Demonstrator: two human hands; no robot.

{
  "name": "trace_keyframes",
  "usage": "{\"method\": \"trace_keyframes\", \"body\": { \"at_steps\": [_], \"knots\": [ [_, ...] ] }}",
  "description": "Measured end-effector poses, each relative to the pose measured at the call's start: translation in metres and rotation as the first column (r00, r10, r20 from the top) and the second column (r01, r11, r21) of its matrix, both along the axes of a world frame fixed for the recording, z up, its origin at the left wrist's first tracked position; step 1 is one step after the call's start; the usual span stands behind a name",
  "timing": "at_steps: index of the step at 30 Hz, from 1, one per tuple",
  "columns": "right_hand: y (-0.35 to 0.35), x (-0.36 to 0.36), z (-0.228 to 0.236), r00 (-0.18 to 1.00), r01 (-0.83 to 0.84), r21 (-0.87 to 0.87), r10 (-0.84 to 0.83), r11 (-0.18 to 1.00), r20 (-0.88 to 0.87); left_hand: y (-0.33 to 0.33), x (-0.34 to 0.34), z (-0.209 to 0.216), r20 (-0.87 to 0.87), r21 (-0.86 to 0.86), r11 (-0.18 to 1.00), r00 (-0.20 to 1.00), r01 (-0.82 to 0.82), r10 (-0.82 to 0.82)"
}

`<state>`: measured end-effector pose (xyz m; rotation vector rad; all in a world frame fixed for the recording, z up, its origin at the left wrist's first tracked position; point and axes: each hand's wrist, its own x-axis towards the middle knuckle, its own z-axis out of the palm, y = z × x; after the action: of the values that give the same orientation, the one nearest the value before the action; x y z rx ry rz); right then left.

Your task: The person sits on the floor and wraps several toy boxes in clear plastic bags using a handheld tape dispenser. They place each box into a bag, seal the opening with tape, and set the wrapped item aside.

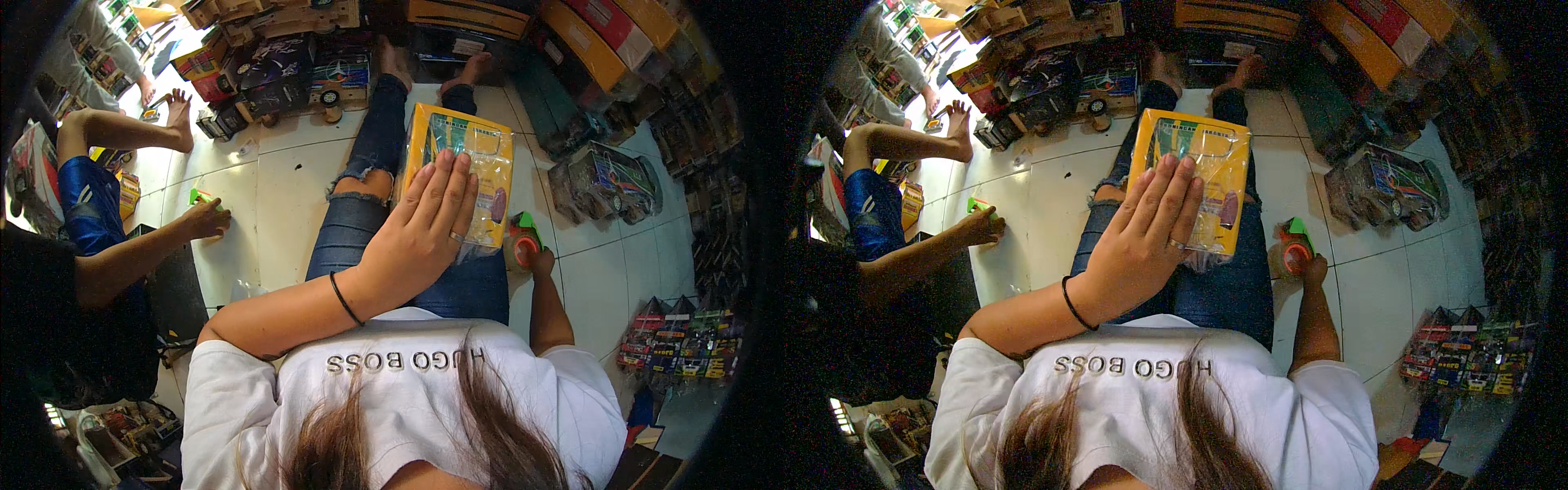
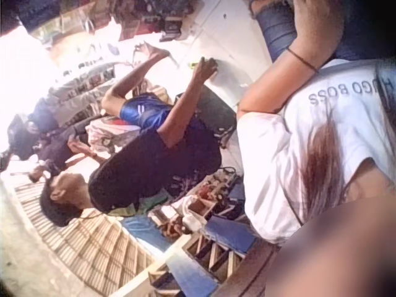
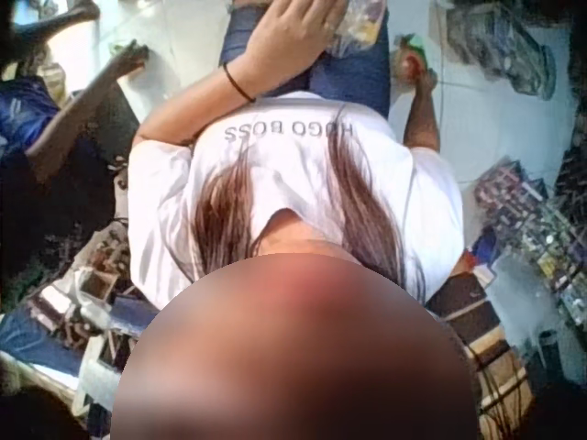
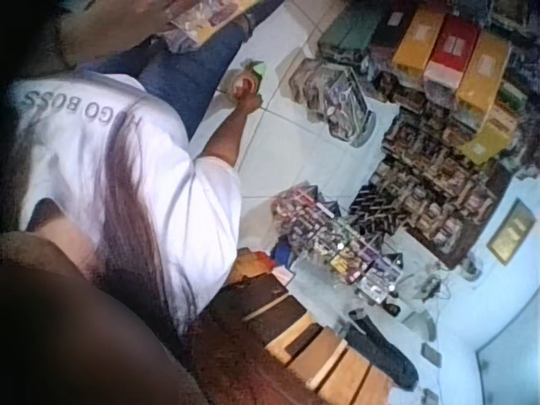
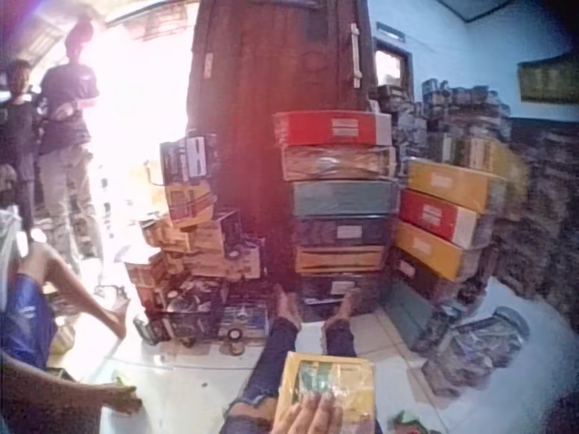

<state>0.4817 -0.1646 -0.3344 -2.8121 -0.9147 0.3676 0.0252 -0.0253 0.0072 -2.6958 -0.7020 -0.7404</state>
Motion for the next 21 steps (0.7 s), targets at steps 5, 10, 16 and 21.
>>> {"method": "trace_keyframes", "body": {
  "at_steps": [5,10,16,21],
  "knots": [
    [0.011,-0.057,0.104,0.458,0.770,0.440,0.081,0.462,-0.885,0.002,0.001,-0.003,0.063,0.083,0.996,0.998,0.024,-0.029],
    [0.081,-0.147,0.333,0.813,0.323,0.945,0.496,0.048,-0.304,-0.001,0.003,-0.008,0.072,0.101,0.995,0.997,0.007,-0.014],
    [0.151,-0.325,0.506,-0.027,-0.837,0.478,0.894,-0.264,0.447,-0.004,-0.001,-0.015,0.105,0.086,0.996,0.994,0.026,-0.035],
    [0.181,-0.402,0.542,-0.284,-0.937,-0.213,0.959,-0.278,-0.004,-0.005,-0.004,-0.018,0.120,0.102,0.994,0.991,0.042,-0.055]
  ]
}}
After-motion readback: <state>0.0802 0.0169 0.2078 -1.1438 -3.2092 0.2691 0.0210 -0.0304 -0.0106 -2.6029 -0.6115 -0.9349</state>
